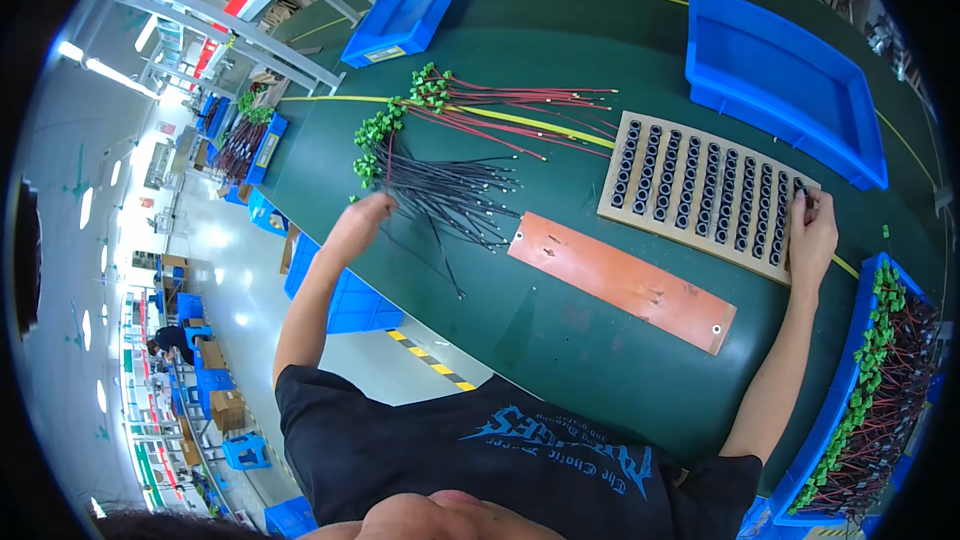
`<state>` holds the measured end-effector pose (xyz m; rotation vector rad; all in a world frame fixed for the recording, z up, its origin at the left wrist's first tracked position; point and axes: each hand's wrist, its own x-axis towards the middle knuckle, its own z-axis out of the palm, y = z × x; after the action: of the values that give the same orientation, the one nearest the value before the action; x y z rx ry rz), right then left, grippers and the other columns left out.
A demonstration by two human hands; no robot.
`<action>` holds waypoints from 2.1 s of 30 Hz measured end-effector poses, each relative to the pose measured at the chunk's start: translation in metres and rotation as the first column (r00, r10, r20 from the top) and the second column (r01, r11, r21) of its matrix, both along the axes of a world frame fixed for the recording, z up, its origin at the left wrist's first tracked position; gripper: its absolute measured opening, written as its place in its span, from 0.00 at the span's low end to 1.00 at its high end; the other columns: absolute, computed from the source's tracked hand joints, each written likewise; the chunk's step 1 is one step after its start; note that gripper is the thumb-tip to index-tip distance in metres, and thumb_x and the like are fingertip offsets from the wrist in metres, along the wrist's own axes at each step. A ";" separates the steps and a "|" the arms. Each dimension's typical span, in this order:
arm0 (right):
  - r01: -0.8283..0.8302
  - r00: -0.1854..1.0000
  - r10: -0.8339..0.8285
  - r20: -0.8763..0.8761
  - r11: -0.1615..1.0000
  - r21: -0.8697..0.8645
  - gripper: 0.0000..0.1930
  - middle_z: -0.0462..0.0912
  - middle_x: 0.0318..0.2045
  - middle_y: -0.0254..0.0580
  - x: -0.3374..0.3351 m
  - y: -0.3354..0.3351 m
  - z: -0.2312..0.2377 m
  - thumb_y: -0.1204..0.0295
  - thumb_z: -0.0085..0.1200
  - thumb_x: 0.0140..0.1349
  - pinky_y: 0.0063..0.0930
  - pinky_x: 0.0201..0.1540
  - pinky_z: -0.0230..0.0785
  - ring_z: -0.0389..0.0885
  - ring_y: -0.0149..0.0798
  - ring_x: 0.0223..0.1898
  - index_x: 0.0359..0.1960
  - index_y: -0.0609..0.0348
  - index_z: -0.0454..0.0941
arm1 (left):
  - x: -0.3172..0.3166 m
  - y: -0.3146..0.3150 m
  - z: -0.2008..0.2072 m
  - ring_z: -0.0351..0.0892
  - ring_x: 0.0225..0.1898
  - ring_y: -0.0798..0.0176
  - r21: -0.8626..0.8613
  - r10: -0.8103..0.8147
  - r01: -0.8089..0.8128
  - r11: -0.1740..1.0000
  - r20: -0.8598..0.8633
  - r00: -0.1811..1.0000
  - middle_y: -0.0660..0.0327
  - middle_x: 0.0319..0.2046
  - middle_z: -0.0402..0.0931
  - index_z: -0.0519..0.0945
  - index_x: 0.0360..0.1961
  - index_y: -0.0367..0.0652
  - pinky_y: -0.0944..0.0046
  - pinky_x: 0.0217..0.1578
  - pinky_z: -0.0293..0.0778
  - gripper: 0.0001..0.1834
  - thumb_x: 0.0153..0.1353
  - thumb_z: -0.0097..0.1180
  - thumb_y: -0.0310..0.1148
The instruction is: The person assembles wire harnesses by picking up individual wires and inserting their ends into green plastic connectors. They use a small tool to secure the wires within the connectors and place the finished units into a blue bin. The process is repeated for multiple wires throughout the clip.
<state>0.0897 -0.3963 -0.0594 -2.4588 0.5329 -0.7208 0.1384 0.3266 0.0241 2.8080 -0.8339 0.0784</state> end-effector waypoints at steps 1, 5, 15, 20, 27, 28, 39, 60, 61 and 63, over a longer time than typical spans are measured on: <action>0.002 1.000 -0.002 -0.020 1.000 0.008 0.13 0.81 0.24 0.45 -0.001 0.001 0.001 0.63 0.58 0.74 0.37 0.32 0.73 0.81 0.39 0.26 0.51 0.59 0.80 | 0.007 -0.002 0.005 0.86 0.39 0.58 -0.151 0.136 -0.140 0.979 -0.036 0.990 0.54 0.40 0.85 0.81 0.51 0.37 0.61 0.43 0.81 0.13 0.65 0.58 0.21; -0.036 0.981 0.017 0.195 0.995 0.091 0.14 0.88 0.38 0.51 0.001 -0.008 -0.008 0.65 0.58 0.75 0.35 0.41 0.79 0.88 0.39 0.36 0.53 0.62 0.79 | 0.050 0.006 0.033 0.83 0.37 0.68 -0.634 0.356 -0.325 0.701 -0.084 0.931 0.57 0.40 0.88 0.81 0.52 0.33 0.65 0.44 0.78 0.09 0.75 0.54 0.25; -0.145 0.912 -0.001 0.410 0.935 0.325 0.10 0.80 0.34 0.35 0.000 -0.011 -0.016 0.73 0.53 0.75 0.23 0.37 0.73 0.77 0.26 0.32 0.53 0.63 0.75 | 0.102 0.011 0.098 0.75 0.32 0.72 -0.918 0.359 -0.081 0.388 0.070 0.931 0.68 0.28 0.78 0.81 0.51 0.36 0.65 0.35 0.73 0.12 0.80 0.47 0.30; -0.349 0.914 0.063 0.401 0.628 0.696 0.08 0.70 0.26 0.26 -0.048 0.054 0.026 0.66 0.52 0.78 0.17 0.27 0.63 0.70 0.21 0.26 0.49 0.55 0.77 | 0.036 -0.128 0.102 0.77 0.30 0.55 -0.562 0.140 -0.014 0.827 0.182 0.973 0.54 0.29 0.75 0.80 0.45 0.38 0.60 0.36 0.73 0.15 0.81 0.46 0.37; -0.485 0.775 0.431 0.462 -0.063 0.872 0.20 0.67 0.30 0.25 -0.125 0.198 0.057 0.68 0.47 0.81 0.20 0.31 0.59 0.61 0.21 0.28 0.68 0.64 0.72 | -0.037 -0.252 0.028 0.84 0.35 0.37 -0.418 -0.447 0.340 0.842 -0.188 0.875 0.47 0.31 0.82 0.79 0.43 0.41 0.47 0.34 0.79 0.05 0.75 0.54 0.31; -0.522 0.772 0.389 0.503 -0.063 0.850 0.19 0.67 0.30 0.25 -0.129 0.199 0.058 0.68 0.47 0.81 0.20 0.31 0.59 0.61 0.21 0.28 0.68 0.65 0.72 | -0.043 -0.258 0.027 0.84 0.35 0.37 -0.391 -0.452 0.346 0.853 -0.221 0.864 0.47 0.31 0.83 0.79 0.44 0.41 0.46 0.34 0.78 0.06 0.75 0.54 0.32; -0.538 0.825 0.322 0.465 0.194 0.820 0.20 0.74 0.31 0.27 -0.138 0.197 0.051 0.69 0.46 0.82 0.18 0.35 0.70 0.70 0.20 0.33 0.70 0.61 0.73 | -0.065 -0.301 0.031 0.77 0.24 0.63 -0.449 -0.532 0.329 0.831 -0.471 0.704 0.60 0.22 0.76 0.84 0.48 0.36 0.61 0.30 0.74 0.14 0.80 0.50 0.35; -0.568 0.814 0.467 0.345 0.518 0.640 0.29 0.80 0.40 0.37 -0.144 0.184 0.061 0.77 0.50 0.74 0.26 0.45 0.76 0.78 0.28 0.38 0.76 0.59 0.65 | -0.077 -0.323 0.019 0.74 0.26 0.70 -0.521 -0.554 0.268 0.810 -0.531 0.641 0.64 0.22 0.75 0.86 0.46 0.36 0.65 0.30 0.72 0.16 0.80 0.50 0.36; -0.605 0.791 0.448 0.417 0.465 0.647 0.29 0.79 0.42 0.36 -0.142 0.183 0.055 0.78 0.49 0.74 0.26 0.45 0.76 0.77 0.28 0.39 0.76 0.58 0.64 | -0.078 -0.322 0.017 0.74 0.26 0.70 -0.526 -0.553 0.271 0.806 -0.509 0.660 0.64 0.22 0.75 0.86 0.46 0.37 0.65 0.30 0.72 0.15 0.80 0.50 0.36; -0.605 0.793 0.403 0.457 0.428 0.671 0.28 0.77 0.44 0.35 -0.138 0.178 0.051 0.78 0.47 0.75 0.25 0.46 0.75 0.75 0.28 0.40 0.76 0.58 0.63 | -0.078 -0.320 0.017 0.75 0.26 0.70 -0.528 -0.526 0.241 0.814 -0.496 0.690 0.63 0.23 0.76 0.86 0.46 0.37 0.65 0.30 0.73 0.15 0.80 0.51 0.36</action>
<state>-0.0486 -0.2181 -0.0081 -1.4898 -0.0454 -0.3563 0.0604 0.0062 0.0413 1.9657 -1.0553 -0.6374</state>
